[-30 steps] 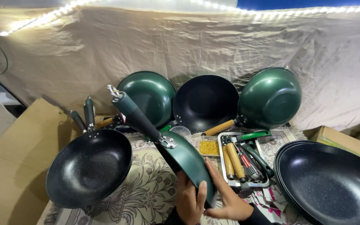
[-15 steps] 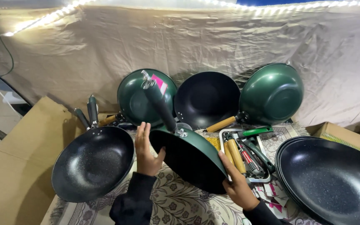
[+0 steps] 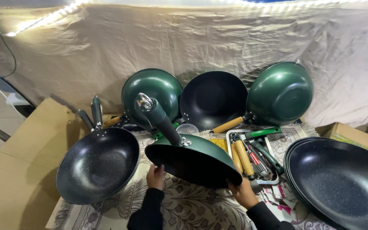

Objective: Assembling a handle onto a wok using screws and a tool, followed by wiping the wok clean.

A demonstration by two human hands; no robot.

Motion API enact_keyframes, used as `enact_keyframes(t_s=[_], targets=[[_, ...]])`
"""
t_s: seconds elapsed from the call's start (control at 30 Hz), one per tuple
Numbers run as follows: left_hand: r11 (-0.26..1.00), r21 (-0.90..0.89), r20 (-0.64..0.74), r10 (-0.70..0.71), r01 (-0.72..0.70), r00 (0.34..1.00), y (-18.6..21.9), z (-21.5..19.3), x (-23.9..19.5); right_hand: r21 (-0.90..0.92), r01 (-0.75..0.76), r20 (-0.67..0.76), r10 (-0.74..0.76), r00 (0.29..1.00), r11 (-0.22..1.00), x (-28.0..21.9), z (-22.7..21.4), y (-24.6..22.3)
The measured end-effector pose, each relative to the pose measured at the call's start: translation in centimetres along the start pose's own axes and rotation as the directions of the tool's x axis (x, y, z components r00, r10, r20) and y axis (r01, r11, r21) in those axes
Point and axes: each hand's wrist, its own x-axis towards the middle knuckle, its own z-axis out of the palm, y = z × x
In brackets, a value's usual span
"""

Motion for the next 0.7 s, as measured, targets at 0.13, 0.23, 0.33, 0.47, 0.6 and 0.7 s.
enact_keyframes(t_s=[0.13,0.23,0.33,0.47,0.6,0.7], targets=[[0.996,0.029,-0.082,-0.08,0.082,0.993,1.1,1.5,-3.4,0.157,-0.023,-0.017,0.026,1.0,0.987,-0.4,0.9,1.4],[1.0,0.024,-0.129,-0.009,0.013,0.992,1.5,1.5,-4.2,0.091,-0.046,-0.008,0.047,0.999,0.995,-0.6,1.3,1.5],[0.978,0.2,-0.259,-0.007,0.061,0.966,3.6,1.6,-6.0,-0.047,-0.053,-0.087,0.049,0.995,0.998,-0.7,2.1,1.4],[0.898,0.439,-0.358,0.185,-0.01,0.915,6.3,1.1,-8.9,-0.016,0.04,-0.216,-0.042,0.975,0.999,0.0,3.1,0.4],[0.896,0.41,-0.388,0.338,-0.168,0.857,11.3,0.8,-11.2,0.01,0.055,-0.3,-0.05,0.953,0.998,1.1,3.9,-2.1],[0.881,0.433,-0.449,0.396,-0.193,0.801,15.1,0.7,-12.3,0.066,0.055,-0.239,-0.038,0.97,0.996,2.1,5.0,-4.0]])
